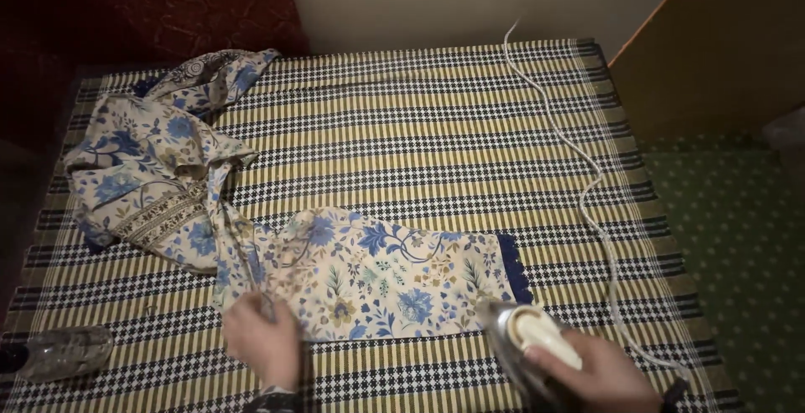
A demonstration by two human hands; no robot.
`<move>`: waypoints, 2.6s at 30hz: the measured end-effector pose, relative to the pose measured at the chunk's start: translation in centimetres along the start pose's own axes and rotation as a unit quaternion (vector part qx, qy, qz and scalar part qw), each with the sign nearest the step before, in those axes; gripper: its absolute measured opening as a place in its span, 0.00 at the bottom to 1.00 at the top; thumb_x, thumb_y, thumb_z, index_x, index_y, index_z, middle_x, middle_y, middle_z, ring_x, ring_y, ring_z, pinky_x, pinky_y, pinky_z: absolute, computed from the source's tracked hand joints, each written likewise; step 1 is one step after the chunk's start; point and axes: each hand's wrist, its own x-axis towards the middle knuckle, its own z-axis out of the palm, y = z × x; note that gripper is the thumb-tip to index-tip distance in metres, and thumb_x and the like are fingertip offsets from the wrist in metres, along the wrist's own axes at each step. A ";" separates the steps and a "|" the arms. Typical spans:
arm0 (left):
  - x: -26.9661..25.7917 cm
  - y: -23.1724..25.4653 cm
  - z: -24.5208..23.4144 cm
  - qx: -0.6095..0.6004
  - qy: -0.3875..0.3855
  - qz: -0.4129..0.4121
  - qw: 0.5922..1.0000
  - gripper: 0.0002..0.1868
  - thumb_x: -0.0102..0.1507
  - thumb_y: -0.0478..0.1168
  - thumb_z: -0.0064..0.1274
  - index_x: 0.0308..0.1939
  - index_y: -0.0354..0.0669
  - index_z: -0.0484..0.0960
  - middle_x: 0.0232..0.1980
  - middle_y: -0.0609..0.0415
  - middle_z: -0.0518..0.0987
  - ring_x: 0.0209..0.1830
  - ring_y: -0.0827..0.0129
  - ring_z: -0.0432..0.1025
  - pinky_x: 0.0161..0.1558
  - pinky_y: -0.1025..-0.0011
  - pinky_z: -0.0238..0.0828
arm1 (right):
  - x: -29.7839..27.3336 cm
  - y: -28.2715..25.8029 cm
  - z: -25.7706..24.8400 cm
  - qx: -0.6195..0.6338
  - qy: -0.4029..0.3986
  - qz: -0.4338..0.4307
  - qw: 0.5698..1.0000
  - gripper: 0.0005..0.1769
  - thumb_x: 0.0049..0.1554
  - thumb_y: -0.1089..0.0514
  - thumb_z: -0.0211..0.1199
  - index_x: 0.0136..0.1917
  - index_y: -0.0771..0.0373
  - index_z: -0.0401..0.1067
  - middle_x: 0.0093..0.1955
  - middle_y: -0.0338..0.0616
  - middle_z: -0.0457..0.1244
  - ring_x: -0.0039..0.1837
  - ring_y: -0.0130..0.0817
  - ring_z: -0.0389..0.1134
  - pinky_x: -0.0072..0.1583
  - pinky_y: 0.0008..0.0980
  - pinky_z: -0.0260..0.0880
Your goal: Ironing a blue and white floral patterned garment on a checkered surface.
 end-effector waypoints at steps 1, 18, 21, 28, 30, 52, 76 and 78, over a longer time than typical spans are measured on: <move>0.0 -0.5 -0.1 -0.001 -0.001 0.000 1.000 0.19 0.61 0.42 0.60 0.55 0.45 0.80 0.64 0.45 0.72 0.67 0.56 0.63 0.69 0.49 0.56 | 0.0 -0.2 0.1 -0.001 0.001 0.001 1.000 0.31 0.52 0.37 0.68 0.62 0.56 0.80 0.47 0.44 0.75 0.48 0.34 0.78 0.53 0.34 0.81; 1.2 -10.3 2.3 -0.465 -0.041 -0.134 0.874 0.17 0.62 0.37 0.57 0.53 0.34 0.75 0.44 0.52 0.80 0.42 0.68 0.72 0.43 0.69 0.69 | 4.5 -5.4 5.3 -0.009 0.183 0.004 0.983 0.35 0.58 0.31 0.55 0.50 0.65 0.80 0.37 0.47 0.74 0.36 0.36 0.75 0.43 0.38 0.76; 0.7 -10.5 1.5 -0.485 -0.094 -0.188 0.849 0.17 0.62 0.38 0.56 0.53 0.38 0.75 0.40 0.49 0.79 0.37 0.67 0.71 0.38 0.69 0.67 | 7.7 -7.4 4.1 -0.042 0.185 -0.018 0.982 0.32 0.58 0.32 0.55 0.51 0.64 0.77 0.37 0.47 0.73 0.38 0.37 0.76 0.44 0.38 0.77; 2.7 -12.3 2.6 -0.307 -0.130 -0.121 0.935 0.22 0.64 0.48 0.58 0.48 0.28 0.79 0.40 0.44 0.80 0.38 0.62 0.71 0.42 0.65 0.68 | 17.3 -9.7 3.9 -0.181 0.298 -0.157 0.924 0.39 0.59 0.29 0.60 0.49 0.73 0.78 0.44 0.61 0.70 0.46 0.51 0.72 0.52 0.45 0.73; 2.8 -12.9 4.3 -0.311 -0.136 -0.100 0.935 0.23 0.64 0.49 0.57 0.49 0.29 0.78 0.41 0.44 0.82 0.38 0.63 0.72 0.42 0.66 0.69 | 15.8 -9.7 3.3 -0.141 0.262 -0.139 0.945 0.38 0.59 0.30 0.58 0.50 0.73 0.77 0.44 0.60 0.71 0.44 0.49 0.74 0.52 0.45 0.74; 1.4 -9.4 1.4 -0.354 -0.197 -0.194 0.893 0.17 0.70 0.45 0.49 0.53 0.32 0.76 0.45 0.41 0.80 0.40 0.57 0.70 0.43 0.59 0.68 | 14.6 -10.3 4.0 -0.110 0.252 -0.073 0.959 0.40 0.58 0.28 0.55 0.49 0.70 0.77 0.43 0.57 0.72 0.46 0.51 0.77 0.50 0.46 0.76; 3.9 -10.7 -0.6 -0.436 -0.357 -0.205 0.800 0.16 0.63 0.41 0.56 0.50 0.33 0.76 0.44 0.45 0.81 0.44 0.60 0.72 0.48 0.63 0.67 | 10.9 -12.9 7.7 -0.028 0.233 -0.011 0.972 0.37 0.57 0.32 0.60 0.62 0.67 0.74 0.50 0.55 0.73 0.48 0.42 0.78 0.51 0.40 0.79; 3.6 -10.1 -1.5 -0.412 -0.367 -0.195 0.811 0.16 0.64 0.41 0.54 0.51 0.35 0.77 0.46 0.48 0.83 0.46 0.63 0.74 0.51 0.66 0.68 | 11.0 -12.5 7.8 -0.066 0.242 -0.033 0.968 0.40 0.57 0.30 0.60 0.61 0.69 0.75 0.50 0.55 0.73 0.48 0.42 0.77 0.52 0.41 0.79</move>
